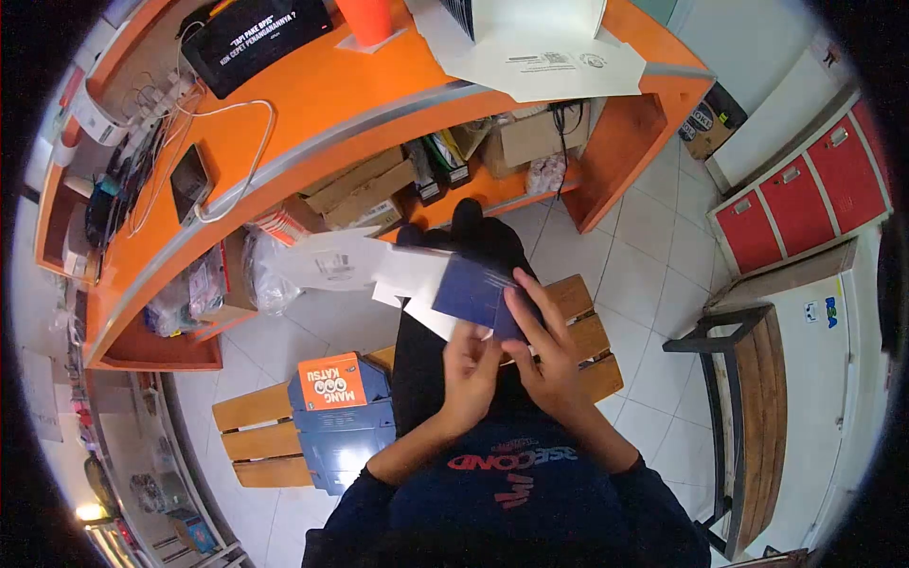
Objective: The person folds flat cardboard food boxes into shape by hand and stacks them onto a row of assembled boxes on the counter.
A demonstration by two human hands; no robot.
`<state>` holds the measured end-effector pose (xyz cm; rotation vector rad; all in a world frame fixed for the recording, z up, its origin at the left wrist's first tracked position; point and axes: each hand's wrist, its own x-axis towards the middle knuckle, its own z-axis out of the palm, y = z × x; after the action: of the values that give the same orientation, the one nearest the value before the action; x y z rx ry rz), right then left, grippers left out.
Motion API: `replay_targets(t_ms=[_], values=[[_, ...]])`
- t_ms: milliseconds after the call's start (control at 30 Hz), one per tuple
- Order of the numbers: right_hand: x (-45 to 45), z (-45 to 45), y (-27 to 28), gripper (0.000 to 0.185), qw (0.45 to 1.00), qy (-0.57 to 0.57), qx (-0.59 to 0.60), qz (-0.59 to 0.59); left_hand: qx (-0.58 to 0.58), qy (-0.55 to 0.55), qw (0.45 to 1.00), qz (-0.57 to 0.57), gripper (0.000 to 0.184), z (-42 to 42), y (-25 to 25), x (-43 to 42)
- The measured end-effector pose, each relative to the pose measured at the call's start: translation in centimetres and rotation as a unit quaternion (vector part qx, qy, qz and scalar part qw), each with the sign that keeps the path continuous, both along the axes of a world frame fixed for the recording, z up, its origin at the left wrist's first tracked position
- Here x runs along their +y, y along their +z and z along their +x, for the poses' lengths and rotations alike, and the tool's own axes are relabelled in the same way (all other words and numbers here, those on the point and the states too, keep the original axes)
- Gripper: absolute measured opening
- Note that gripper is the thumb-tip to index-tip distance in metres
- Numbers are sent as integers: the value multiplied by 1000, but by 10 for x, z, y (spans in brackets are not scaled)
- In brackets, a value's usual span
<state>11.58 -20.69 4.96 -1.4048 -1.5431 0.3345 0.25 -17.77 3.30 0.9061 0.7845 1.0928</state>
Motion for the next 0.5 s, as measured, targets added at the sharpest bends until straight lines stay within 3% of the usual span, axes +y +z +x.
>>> replay_targets(t_ms=[33, 133, 200, 333, 367, 400, 467, 500], values=[[-4, 6, 3, 52, 999, 34, -9, 6, -29, -30, 999, -16, 33, -7, 19, 5], [-12, 20, 9, 52, 993, 106, -35, 27, -53, -119, 991, -23, 29, -24, 22, 9], [-14, 21, 9, 54, 991, 116, -47, 44, -45, -109, 993, -28, 27, -23, 21, 3], [-20, 8, 9, 49, 998, 20, -44, 32, -33, -97, 995, -8, 27, -15, 19, -8], [-22, 1, 2, 48, 998, -23, -50, 25, 17, -97, 992, 76, 29, -13, 2, -11], [-23, -6, -2, 48, 996, -67, -55, 17, 71, -145, 984, 69, 33, -15, 2, -15], [-23, -16, -2, 47, 993, -113, 5, 19, 124, -177, 972, 96, 33, -12, 8, -17], [-24, -20, -4, 48, 992, -125, 29, 12, 95, -145, 982, 70, 26, -10, 11, -18]])
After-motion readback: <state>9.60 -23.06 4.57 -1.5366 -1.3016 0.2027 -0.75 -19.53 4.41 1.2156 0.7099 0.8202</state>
